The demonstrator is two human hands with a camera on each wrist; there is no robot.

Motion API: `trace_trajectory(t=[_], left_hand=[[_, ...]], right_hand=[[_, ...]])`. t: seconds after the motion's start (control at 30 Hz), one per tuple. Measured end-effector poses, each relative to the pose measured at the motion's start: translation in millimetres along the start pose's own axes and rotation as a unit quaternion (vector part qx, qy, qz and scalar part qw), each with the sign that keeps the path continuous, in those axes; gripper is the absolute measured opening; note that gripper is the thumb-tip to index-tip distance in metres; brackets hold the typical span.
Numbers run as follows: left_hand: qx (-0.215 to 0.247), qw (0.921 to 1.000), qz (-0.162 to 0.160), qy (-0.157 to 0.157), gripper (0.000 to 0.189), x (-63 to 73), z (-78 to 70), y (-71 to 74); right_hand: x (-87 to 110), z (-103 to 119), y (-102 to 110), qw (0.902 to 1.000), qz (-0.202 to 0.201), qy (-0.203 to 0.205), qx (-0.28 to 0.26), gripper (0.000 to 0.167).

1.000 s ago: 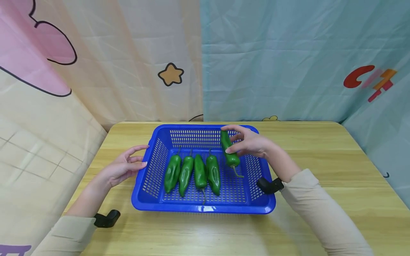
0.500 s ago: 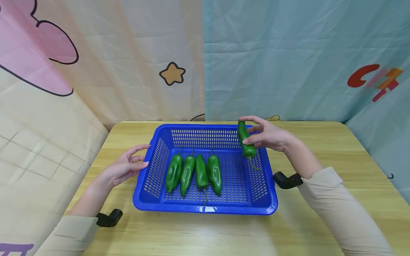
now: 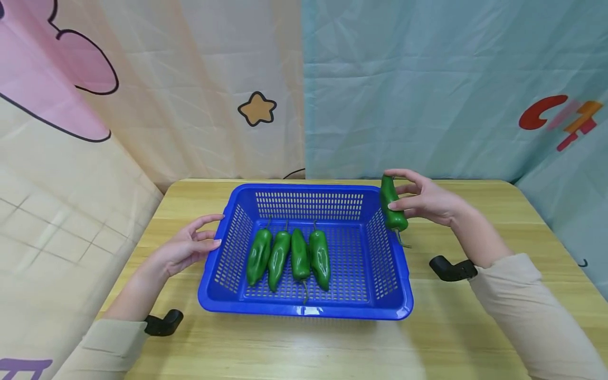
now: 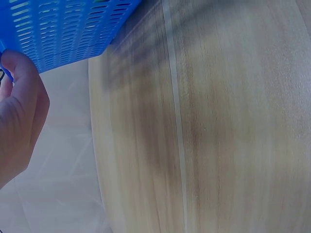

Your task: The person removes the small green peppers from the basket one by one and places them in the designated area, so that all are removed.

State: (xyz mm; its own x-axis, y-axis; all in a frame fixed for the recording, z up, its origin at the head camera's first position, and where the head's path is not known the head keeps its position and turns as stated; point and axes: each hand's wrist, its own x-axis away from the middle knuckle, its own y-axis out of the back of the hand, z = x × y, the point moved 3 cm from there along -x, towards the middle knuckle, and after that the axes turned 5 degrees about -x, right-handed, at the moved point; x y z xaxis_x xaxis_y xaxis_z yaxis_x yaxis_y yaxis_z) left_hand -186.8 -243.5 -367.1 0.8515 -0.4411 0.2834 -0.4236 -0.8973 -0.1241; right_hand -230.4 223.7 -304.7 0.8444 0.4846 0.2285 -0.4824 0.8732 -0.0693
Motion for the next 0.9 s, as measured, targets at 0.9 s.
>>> trace_trajectory(t=[0.9], left_hand=[[0.001,1.0,0.004,0.001,0.05,-1.4,-2.5,-1.2]], right_hand=[[25.9,-32.1,58.1,0.9975,-0.065,-0.013,0.024,0.071]])
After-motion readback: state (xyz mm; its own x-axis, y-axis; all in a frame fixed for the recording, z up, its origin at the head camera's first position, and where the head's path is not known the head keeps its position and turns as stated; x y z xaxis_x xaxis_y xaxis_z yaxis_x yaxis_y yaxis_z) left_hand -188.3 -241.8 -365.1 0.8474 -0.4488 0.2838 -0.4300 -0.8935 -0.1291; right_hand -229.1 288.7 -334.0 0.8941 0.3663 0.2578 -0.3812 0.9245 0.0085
